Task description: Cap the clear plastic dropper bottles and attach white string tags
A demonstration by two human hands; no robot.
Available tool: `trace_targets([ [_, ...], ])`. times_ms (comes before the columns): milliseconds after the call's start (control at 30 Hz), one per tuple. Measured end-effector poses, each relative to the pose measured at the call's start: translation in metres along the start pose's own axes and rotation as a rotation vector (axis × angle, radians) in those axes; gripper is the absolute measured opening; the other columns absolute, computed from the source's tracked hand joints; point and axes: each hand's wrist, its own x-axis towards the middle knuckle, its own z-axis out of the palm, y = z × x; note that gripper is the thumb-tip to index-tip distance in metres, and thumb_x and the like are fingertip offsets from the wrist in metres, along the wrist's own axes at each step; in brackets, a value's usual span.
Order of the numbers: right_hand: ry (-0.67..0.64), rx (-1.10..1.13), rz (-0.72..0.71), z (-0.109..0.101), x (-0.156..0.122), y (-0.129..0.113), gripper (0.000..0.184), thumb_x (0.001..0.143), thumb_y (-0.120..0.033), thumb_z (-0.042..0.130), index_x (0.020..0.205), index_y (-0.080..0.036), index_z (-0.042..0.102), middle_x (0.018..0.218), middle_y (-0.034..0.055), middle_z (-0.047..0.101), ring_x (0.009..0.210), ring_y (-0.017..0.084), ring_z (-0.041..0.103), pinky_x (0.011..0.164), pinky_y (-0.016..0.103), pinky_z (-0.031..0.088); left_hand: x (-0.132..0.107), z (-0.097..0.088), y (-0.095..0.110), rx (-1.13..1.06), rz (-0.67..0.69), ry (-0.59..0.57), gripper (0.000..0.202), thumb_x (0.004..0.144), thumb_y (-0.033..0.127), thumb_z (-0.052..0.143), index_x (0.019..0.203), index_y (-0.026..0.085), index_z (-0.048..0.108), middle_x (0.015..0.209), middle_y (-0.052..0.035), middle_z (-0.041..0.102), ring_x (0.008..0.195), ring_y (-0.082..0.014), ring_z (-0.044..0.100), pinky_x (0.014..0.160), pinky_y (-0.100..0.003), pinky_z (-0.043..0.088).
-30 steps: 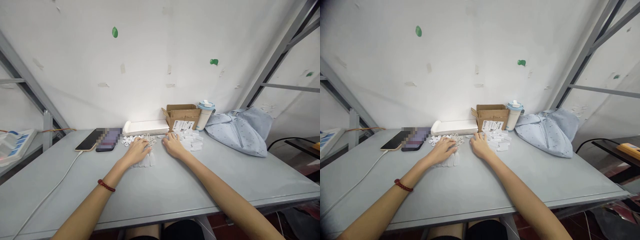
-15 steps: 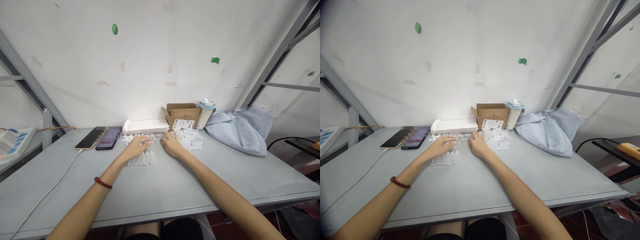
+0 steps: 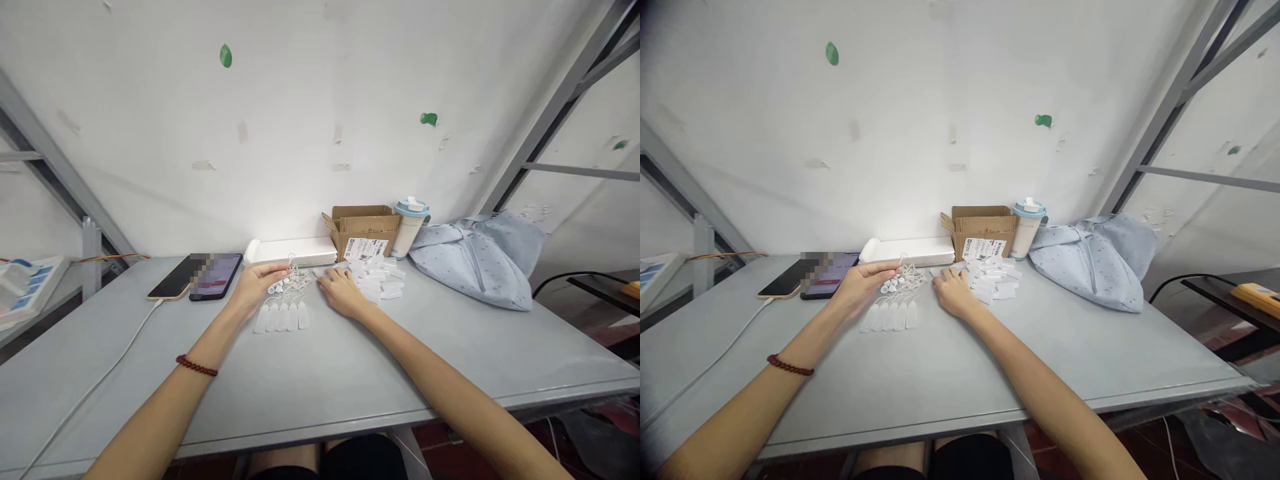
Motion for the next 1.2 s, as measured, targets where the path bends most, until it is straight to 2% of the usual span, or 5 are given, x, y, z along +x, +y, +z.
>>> trace_targets([
  [167, 0.119, 0.068, 0.065, -0.006, 0.0, 0.0, 0.023, 0.09, -0.015, 0.041, 0.098, -0.016, 0.062, 0.108, 0.0126, 0.06, 0.101, 0.026, 0.047, 0.081, 0.038, 0.032, -0.003, 0.001, 0.003, -0.001, 0.005, 0.074, 0.032, 0.052, 0.028, 0.081, 0.078, 0.012, 0.072, 0.079, -0.0081, 0.071, 0.08, -0.0207, 0.063, 0.076, -0.032, 0.047],
  [333, 0.428, 0.481, 0.087, -0.017, -0.004, -0.003, 0.009, 0.082, -0.013, 0.052, 0.078, -0.019, 0.058, 0.08, 0.0038, 0.063, 0.082, 0.019, 0.054, 0.074, 0.029, 0.037, -0.008, 0.003, 0.006, -0.037, -0.02, 0.018, 0.027, 0.053, 0.027, 0.08, 0.073, 0.013, 0.071, 0.072, -0.0057, 0.069, 0.072, -0.0173, 0.062, 0.072, -0.03, 0.047],
  [433, 0.501, 0.614, 0.05, -0.021, -0.009, -0.007, 0.007, 0.081, -0.016, 0.054, 0.075, -0.019, 0.053, 0.076, 0.0022, 0.061, 0.076, 0.018, 0.055, 0.07, 0.028, 0.038, -0.011, 0.006, 0.007, -0.086, -0.043, 0.007, 0.026, 0.053, 0.026, 0.08, 0.073, 0.013, 0.07, 0.072, -0.0047, 0.069, 0.073, -0.0159, 0.062, 0.075, -0.03, 0.047],
  [767, 0.463, 0.738, 0.051, -0.018, -0.012, -0.016, 0.009, 0.081, -0.022, 0.055, 0.074, -0.02, 0.05, 0.075, 0.0017, 0.06, 0.073, 0.017, 0.056, 0.067, 0.028, 0.04, -0.011, 0.005, 0.005, -0.221, -0.031, 0.043, 0.023, 0.052, 0.02, 0.08, 0.071, 0.012, 0.07, 0.071, -0.0044, 0.069, 0.075, -0.0151, 0.062, 0.084, -0.031, 0.047],
  [1200, 0.401, 0.807, 0.037, -0.022, -0.017, -0.027, 0.009, 0.082, -0.025, 0.054, 0.075, -0.02, 0.051, 0.077, 0.0021, 0.06, 0.074, 0.017, 0.056, 0.069, 0.028, 0.041, -0.016, 0.011, 0.008, -0.181, -0.065, 0.035, 0.025, 0.05, 0.024, 0.081, 0.07, 0.013, 0.07, 0.072, -0.0043, 0.069, 0.076, -0.0148, 0.062, 0.083, -0.029, 0.046],
])
